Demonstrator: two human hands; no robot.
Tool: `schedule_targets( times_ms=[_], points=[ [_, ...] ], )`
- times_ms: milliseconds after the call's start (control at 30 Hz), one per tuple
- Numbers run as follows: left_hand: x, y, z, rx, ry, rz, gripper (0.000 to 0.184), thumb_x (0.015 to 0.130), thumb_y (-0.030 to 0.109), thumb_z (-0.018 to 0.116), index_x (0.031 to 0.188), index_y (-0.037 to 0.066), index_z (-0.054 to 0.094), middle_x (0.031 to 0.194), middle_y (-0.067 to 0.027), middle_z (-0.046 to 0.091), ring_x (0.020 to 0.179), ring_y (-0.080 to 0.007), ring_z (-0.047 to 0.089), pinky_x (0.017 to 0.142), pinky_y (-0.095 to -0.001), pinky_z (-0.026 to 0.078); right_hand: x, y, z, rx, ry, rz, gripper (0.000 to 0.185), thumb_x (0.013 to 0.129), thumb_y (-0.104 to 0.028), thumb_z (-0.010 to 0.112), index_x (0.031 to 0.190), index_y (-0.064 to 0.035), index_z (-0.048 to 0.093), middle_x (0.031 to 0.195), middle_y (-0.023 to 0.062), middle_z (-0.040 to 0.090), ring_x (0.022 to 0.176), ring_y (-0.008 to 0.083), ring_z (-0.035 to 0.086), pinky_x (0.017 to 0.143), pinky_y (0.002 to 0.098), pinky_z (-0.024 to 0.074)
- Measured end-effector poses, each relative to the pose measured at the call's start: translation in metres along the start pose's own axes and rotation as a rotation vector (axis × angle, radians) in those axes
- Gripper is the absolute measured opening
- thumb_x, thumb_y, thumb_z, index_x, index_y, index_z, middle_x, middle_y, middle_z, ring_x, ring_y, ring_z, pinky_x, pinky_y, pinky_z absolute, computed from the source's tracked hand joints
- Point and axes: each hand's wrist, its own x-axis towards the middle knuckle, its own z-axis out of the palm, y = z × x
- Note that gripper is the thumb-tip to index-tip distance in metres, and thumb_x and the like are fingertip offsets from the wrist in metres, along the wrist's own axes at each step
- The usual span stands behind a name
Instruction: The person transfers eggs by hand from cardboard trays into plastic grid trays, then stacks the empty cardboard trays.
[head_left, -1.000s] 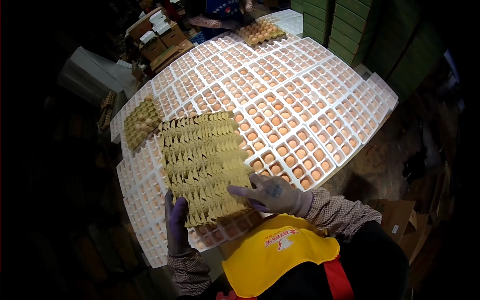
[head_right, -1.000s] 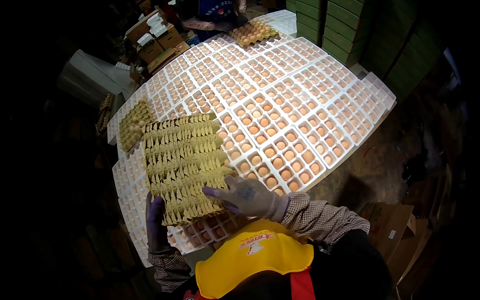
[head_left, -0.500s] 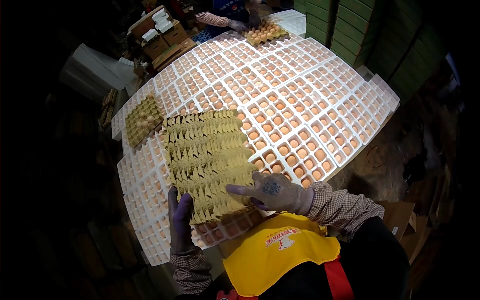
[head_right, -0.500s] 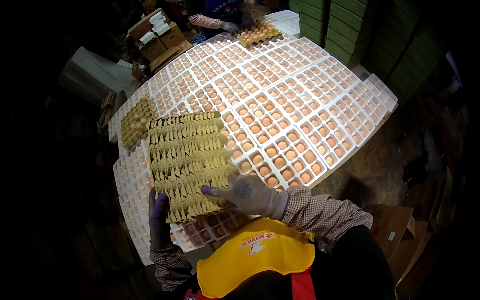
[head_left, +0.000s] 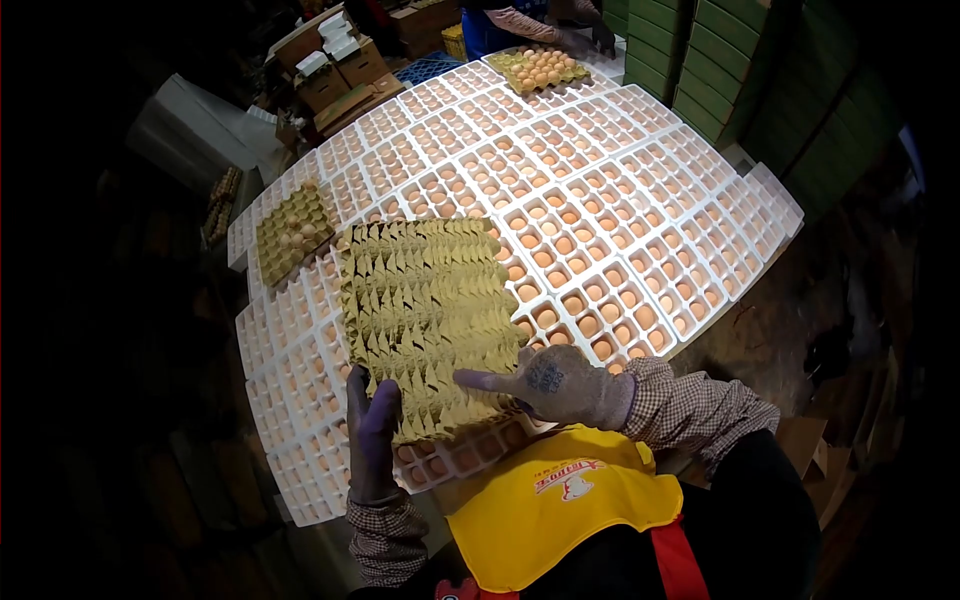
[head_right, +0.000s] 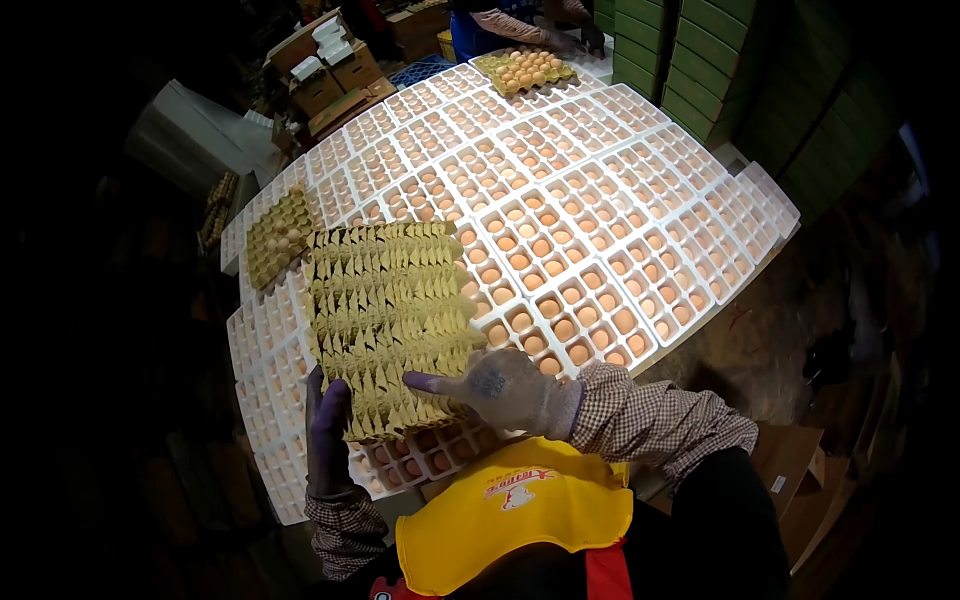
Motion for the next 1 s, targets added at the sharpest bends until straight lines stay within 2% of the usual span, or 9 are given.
schedule_targets(
  times_ms=[167,267,300,367,467,567,667,767,1000],
  points=[
    [0.010,-0.018,-0.011,0.008,-0.001,0.029,0.084,0.095,0.036,0.067,0.155,-0.003,0.024,0.123,-0.0101,0.054,0.098,-0.0140,0.055,0.084,-0.0285,0.046,0.009,-0.003,-0.010,0.003,-0.089,0.011,0.083,0.085,0.000,0.057,0.159,-0.0303,0.033,0.057,0.0009,0.036,0.045,0.0151,0.032,0.043,0.0312,0.0363],
    [0.007,-0.013,-0.010,-0.016,-0.005,-0.036,0.085,0.094,0.037,0.067,0.155,-0.004,0.023,0.141,-0.0156,0.045,0.117,-0.0203,0.053,0.096,-0.0322,0.045,0.012,0.001,-0.006,0.013,0.156,-0.113,0.071,0.092,-0.002,0.059,0.156,-0.0276,0.039,0.053,-0.0014,0.040,0.043,0.0123,0.039,0.039,0.0266,0.0382],
    [0.006,-0.012,-0.010,-0.024,-0.006,-0.058,0.086,0.094,0.037,0.067,0.155,-0.004,0.023,0.147,-0.0175,0.042,0.123,-0.0224,0.052,0.100,-0.0334,0.044,0.013,0.000,-0.009,-0.084,0.101,-0.104,0.069,0.093,-0.003,0.058,0.155,-0.0275,0.040,0.053,-0.0014,0.040,0.044,0.0117,0.038,0.039,0.0265,0.0380],
    [0.008,-0.015,-0.012,-0.034,-0.023,-0.041,0.084,0.094,0.037,0.066,0.155,-0.004,0.024,0.145,-0.0165,0.044,0.120,-0.0213,0.053,0.098,-0.0330,0.045,0.015,-0.003,-0.019,-0.281,-0.010,-0.086,0.066,0.094,-0.004,0.058,0.153,-0.0271,0.043,0.053,-0.0014,0.040,0.044,0.0106,0.038,0.039,0.0262,0.0378],
    [0.006,-0.005,-0.011,-0.037,-0.060,-0.051,0.083,0.095,0.036,0.066,0.154,-0.004,0.025,0.142,-0.0156,0.046,0.116,-0.0205,0.054,0.096,-0.0323,0.045,0.019,-0.007,-0.017,-0.060,-0.021,0.000,0.071,0.094,-0.006,0.051,0.158,-0.0340,0.034,0.056,-0.0002,0.029,0.046,0.0125,0.029,0.044,0.0276,0.0360],
    [0.002,0.003,-0.008,-0.016,-0.075,-0.074,0.082,0.095,0.036,0.066,0.154,-0.004,0.025,0.140,-0.0150,0.048,0.114,-0.0199,0.055,0.094,-0.0315,0.046,0.026,-0.009,-0.014,-0.215,-0.112,0.029,0.070,0.096,-0.007,0.051,0.157,-0.0371,0.034,0.056,-0.0004,0.030,0.046,0.0123,0.030,0.044,0.0267,0.0372],
    [0.004,-0.008,-0.004,-0.055,-0.013,0.008,0.082,0.095,0.035,0.066,0.154,-0.004,0.025,0.131,-0.0130,0.052,0.104,-0.0161,0.056,0.088,-0.0296,0.047,0.027,0.004,-0.005,0.004,-0.006,-0.070,0.068,0.093,-0.003,0.058,0.154,-0.0302,0.042,0.054,0.0002,0.041,0.040,0.0119,0.039,0.037,0.0260,0.0381],
    [0.003,-0.005,-0.008,-0.053,-0.049,-0.038,0.079,0.095,0.035,0.066,0.153,-0.003,0.028,0.134,-0.0140,0.051,0.109,-0.0169,0.055,0.090,-0.0303,0.047,0.036,-0.006,-0.024,-0.266,-0.033,-0.136,0.066,0.091,-0.003,0.060,0.150,-0.0283,0.047,0.057,0.0012,0.044,0.043,0.0139,0.044,0.038,0.0278,0.0414],
    [0.003,-0.002,-0.004,-0.108,-0.094,0.025,0.071,0.096,0.031,0.065,0.150,-0.001,0.032,0.134,-0.0126,0.050,0.109,-0.0170,0.054,0.090,-0.0314,0.047,0.060,-0.004,-0.013,-0.055,0.072,-0.272,0.062,0.089,-0.006,0.061,0.147,-0.0250,0.048,0.090,0.0076,0.056,0.074,0.0193,0.059,0.055,0.0312,0.0524]
  ],
)
